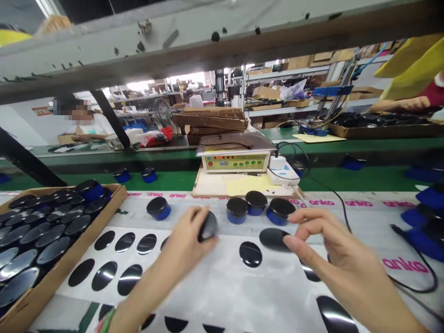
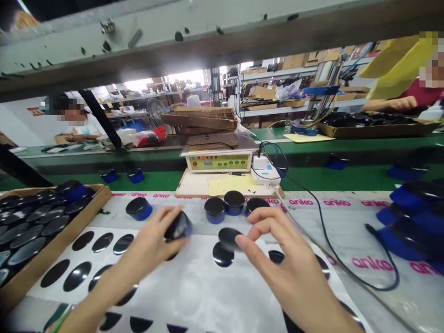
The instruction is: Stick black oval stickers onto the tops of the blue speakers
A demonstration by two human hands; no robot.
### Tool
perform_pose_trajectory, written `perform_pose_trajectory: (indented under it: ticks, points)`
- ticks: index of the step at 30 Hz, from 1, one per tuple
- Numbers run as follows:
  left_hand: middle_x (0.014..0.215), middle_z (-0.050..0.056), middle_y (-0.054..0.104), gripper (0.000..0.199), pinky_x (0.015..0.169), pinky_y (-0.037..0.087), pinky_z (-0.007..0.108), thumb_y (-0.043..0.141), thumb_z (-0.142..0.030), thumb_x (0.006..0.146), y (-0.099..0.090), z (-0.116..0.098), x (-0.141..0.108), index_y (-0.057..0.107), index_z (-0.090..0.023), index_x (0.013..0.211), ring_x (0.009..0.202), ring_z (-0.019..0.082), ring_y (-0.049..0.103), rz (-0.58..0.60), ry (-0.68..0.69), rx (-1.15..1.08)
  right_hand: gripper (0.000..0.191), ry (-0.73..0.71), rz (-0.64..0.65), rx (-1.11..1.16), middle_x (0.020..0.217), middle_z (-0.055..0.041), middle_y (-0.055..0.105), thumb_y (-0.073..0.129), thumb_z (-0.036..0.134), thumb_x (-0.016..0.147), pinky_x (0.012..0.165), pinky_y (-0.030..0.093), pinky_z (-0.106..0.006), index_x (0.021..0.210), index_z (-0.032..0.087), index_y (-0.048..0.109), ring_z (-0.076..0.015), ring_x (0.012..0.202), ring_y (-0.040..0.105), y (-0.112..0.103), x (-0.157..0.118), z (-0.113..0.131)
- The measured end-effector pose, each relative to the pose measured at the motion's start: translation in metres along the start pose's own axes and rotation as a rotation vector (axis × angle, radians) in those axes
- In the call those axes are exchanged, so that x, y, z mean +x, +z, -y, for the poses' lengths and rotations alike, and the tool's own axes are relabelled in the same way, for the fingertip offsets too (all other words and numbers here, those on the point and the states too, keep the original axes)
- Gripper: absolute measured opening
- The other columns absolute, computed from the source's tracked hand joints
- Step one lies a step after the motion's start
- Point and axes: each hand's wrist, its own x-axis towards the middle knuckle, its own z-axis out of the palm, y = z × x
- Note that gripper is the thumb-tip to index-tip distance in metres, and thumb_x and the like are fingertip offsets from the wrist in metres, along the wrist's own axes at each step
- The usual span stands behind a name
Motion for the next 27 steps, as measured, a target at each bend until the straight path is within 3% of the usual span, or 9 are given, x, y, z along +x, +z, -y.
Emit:
perform_pose_trajectory:
  ticks: [2, 5, 8, 10, 14, 19, 23, 27]
  points:
    - [0.131, 0.007, 0.052, 0.073, 0.100, 0.047, 0.034, 0.074, -0.023, 0.071, 0.019, -0.033, -0.032, 0.042, -0.028, 0.137, 0.117, 0.023, 0.055, 0.138, 0.079, -0.238, 0.027, 0.188, 0.078, 0.197, 0.093, -0.0036, 0.057, 0.060, 0.045, 0.083, 0.065, 0.046, -0.028, 0.068, 0.023, 0.054, -0.0197, 0.083, 0.058, 0.009, -0.018, 0.000]
    - [0.135, 0.004, 0.050, 0.092, 0.107, 0.042, 0.038, 0.079, -0.019, 0.065, 0.046, -0.062, -0.065, 0.031, -0.034, 0.142, 0.125, 0.024, 0.048, 0.282, -0.035, -0.530, 0.031, 0.458, 0.123, 0.465, 0.085, -0.0031, 0.055, 0.063, 0.047, 0.081, 0.063, 0.045, -0.026, 0.065, 0.022, 0.053, -0.0174, 0.075, 0.053, 0.022, -0.042, -0.010]
    - [0.137, 0.003, 0.049, 0.108, 0.109, 0.039, 0.042, 0.087, -0.028, 0.058, 0.063, -0.067, -0.078, 0.023, -0.034, 0.144, 0.127, 0.025, 0.046, 0.326, -0.222, -0.723, 0.032, 0.687, 0.071, 0.630, 0.085, -0.0019, 0.052, 0.069, 0.046, 0.076, 0.065, 0.043, -0.024, 0.065, 0.021, 0.051, -0.0163, 0.077, 0.048, 0.033, -0.058, -0.020]
    - [0.139, 0.003, 0.048, 0.103, 0.110, 0.037, 0.044, 0.087, -0.034, 0.057, 0.067, -0.064, -0.080, 0.029, -0.033, 0.141, 0.128, 0.026, 0.045, 0.331, -0.248, -0.776, 0.034, 0.783, 0.044, 0.711, 0.084, -0.0010, 0.050, 0.071, 0.046, 0.073, 0.065, 0.042, -0.023, 0.065, 0.021, 0.050, -0.0153, 0.076, 0.045, 0.039, -0.064, -0.020]
    - [0.137, 0.002, 0.051, 0.083, 0.110, 0.037, 0.045, 0.085, -0.036, 0.060, 0.067, -0.063, -0.080, 0.043, -0.031, 0.132, 0.127, 0.026, 0.047, 0.317, -0.199, -0.754, 0.034, 0.821, 0.090, 0.810, 0.082, 0.0001, 0.048, 0.071, 0.045, 0.074, 0.066, 0.040, -0.022, 0.064, 0.020, 0.051, -0.0136, 0.075, 0.042, 0.049, -0.069, -0.014]
    - [0.140, 0.002, 0.048, 0.087, 0.110, 0.038, 0.046, 0.082, -0.039, 0.065, 0.066, -0.063, -0.083, 0.034, -0.034, 0.138, 0.129, 0.025, 0.046, 0.276, -0.131, -0.716, 0.024, 0.863, 0.023, 0.917, 0.081, -0.0001, 0.051, 0.073, 0.040, 0.074, 0.067, 0.044, -0.022, 0.069, 0.020, 0.061, -0.0134, 0.076, 0.047, 0.053, -0.075, -0.011]
    - [0.153, 0.004, 0.024, 0.074, 0.109, 0.040, 0.045, 0.071, -0.035, 0.079, 0.066, -0.060, -0.087, 0.031, -0.040, 0.141, 0.137, 0.027, 0.034, 0.179, 0.102, -0.604, 0.015, 0.881, -0.155, 1.009, 0.085, -0.0014, 0.059, 0.069, 0.039, 0.078, 0.074, 0.050, -0.029, 0.079, 0.025, 0.067, -0.0178, 0.084, 0.055, 0.057, -0.080, -0.008]
    - [0.143, 0.009, 0.040, 0.057, 0.105, 0.045, 0.045, 0.066, -0.030, 0.084, 0.067, -0.061, -0.086, 0.044, -0.033, 0.136, 0.131, 0.026, 0.040, 0.002, 0.356, -0.530, 0.019, 0.872, -0.180, 1.087, 0.082, -0.0020, 0.060, 0.064, 0.042, 0.081, 0.076, 0.052, -0.032, 0.075, 0.025, 0.064, -0.0195, 0.087, 0.057, 0.063, -0.081, 0.000]
